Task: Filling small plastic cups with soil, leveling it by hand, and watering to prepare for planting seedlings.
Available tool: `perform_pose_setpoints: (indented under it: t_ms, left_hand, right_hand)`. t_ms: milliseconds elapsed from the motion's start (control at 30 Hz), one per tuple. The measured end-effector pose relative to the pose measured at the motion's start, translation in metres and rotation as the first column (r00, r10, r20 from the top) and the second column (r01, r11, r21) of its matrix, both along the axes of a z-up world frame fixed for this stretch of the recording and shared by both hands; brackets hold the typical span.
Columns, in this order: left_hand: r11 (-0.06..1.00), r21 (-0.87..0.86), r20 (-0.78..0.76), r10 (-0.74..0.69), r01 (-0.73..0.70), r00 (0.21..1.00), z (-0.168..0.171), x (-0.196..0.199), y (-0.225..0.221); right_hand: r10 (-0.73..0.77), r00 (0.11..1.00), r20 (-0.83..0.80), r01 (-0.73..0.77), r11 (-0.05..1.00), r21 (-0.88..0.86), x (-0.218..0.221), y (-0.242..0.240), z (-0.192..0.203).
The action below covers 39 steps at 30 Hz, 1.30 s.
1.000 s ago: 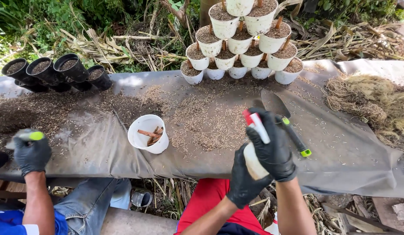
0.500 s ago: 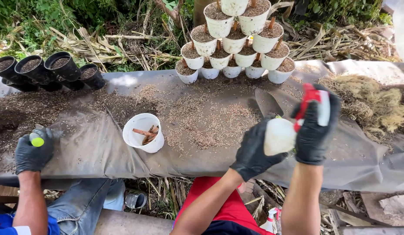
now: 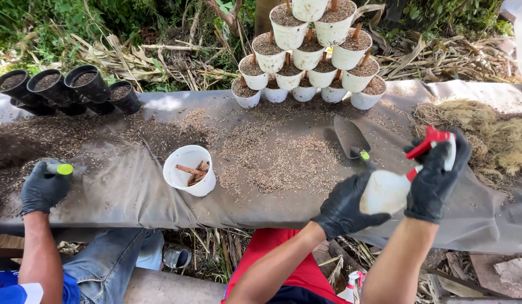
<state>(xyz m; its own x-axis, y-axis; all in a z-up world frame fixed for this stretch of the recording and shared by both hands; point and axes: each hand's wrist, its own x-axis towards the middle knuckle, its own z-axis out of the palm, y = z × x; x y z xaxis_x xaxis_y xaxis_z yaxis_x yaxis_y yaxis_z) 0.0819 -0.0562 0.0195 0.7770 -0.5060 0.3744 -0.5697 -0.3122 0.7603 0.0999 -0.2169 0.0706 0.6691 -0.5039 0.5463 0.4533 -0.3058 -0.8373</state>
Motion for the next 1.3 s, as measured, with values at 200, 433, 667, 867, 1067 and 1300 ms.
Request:
perform_pose_setpoints:
  t_ms: [200,433,667,867,1067,1300]
  left_hand:
    - [0.909,-0.398,0.107,0.178,-0.122,0.978,0.013,0.021,0.027]
    - [0.772,-0.490,-0.348,0.253,-0.405,0.903,0.001,-0.018,0.048]
    - [0.586,-0.680,-0.401,0.204,-0.440,0.893,-0.028,-0.034,0.028]
    - [0.843,-0.495,0.002,0.244,-0.212,0.970,0.057,0.005,0.039]
    - [0.989,-0.139,0.182,0.082,-0.057,0.980,-0.013,0.022,-0.024]
    - [0.994,0.012,-0.229,-0.102,0.108,0.968,0.040,-0.016,0.006]
  right_hand:
    - [0.230,0.941,0.247,-0.182,0.962,-0.201,0.014,0.095,0.069]
    - [0.140,0.980,-0.139,-0.190,0.866,-0.463,0.018,0.154,0.032]
    - [0.321,0.878,-0.356,-0.478,0.561,-0.675,0.038,0.138,0.006]
    - [0.409,0.904,0.125,-0.405,0.912,-0.061,0.051,0.071,0.032]
    - [-0.057,0.996,0.062,0.059,0.997,-0.039,-0.003,0.006,0.028]
    - [-0.003,0.999,-0.053,0.001,0.999,-0.043,-0.012,-0.029,-0.030]
